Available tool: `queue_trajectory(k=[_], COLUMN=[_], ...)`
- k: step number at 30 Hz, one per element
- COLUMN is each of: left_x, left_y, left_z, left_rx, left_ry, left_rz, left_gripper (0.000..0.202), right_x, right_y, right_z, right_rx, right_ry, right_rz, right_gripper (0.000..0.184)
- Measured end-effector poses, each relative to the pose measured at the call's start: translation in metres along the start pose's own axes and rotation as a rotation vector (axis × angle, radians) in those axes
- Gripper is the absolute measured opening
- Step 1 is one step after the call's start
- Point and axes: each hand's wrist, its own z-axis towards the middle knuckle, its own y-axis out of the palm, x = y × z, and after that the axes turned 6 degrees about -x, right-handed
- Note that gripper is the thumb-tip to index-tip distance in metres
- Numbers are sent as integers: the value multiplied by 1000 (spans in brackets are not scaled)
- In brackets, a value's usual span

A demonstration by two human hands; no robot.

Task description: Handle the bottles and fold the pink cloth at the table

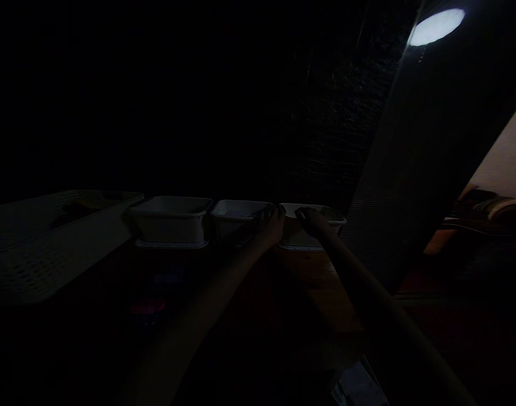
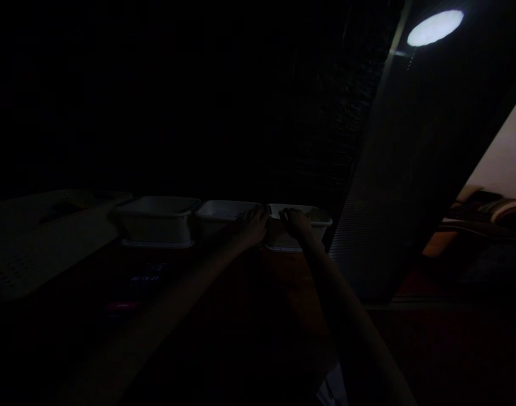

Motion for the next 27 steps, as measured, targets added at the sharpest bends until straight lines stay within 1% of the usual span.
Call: queue_trajectory(k=[1,3,4,6,9,11,14,17,19,20,23,25,27], left_x=[-8,-23,-30,-42,-52,-56,-61,-70,-80,-87,-113,-136,-160], left_y=[-2,-4,-5,-6,-8,-8,-11,-20,-31,-38,-63,-80,-98], left_z=[-6,-19,-26,-39,-51,-54,-54,-56,-61,-65,-85,-102,-125], left_rx=[7,37,43,24,1,-24,-89,-142,-141,-127,-95,-108,-146], left_ry=[-19,-59,-90,-130,-109,-76,-26,7,6,4,1,-14,-47], left_rz=[7,19,28,50,64,55,28,-3,-16,-19,-20,-23,-35], left_gripper=[48,49,49,50,57,62,65,60,54,51,42,36,33], right_x=[-7,-21,-27,-35,-37,-35,-34,-45,-63,-75,-121,-157,-195], right_y=[4,16,23,36,48,50,45,32,21,16,3,0,2], right_z=[-6,-18,-22,-25,-22,-19,-18,-23,-28,-31,-41,-46,-48], right_rx=[26,117,135,156,158,140,113,152,167,156,159,107,6], right_ry=[6,-4,-1,-17,-13,-12,0,17,-29,-81,-234,-344,-432], right_rz=[-3,-23,-43,-104,-139,-142,-133,-91,-43,-18,59,128,176], right_gripper=[51,51,51,51,55,56,58,57,55,54,46,38,36])
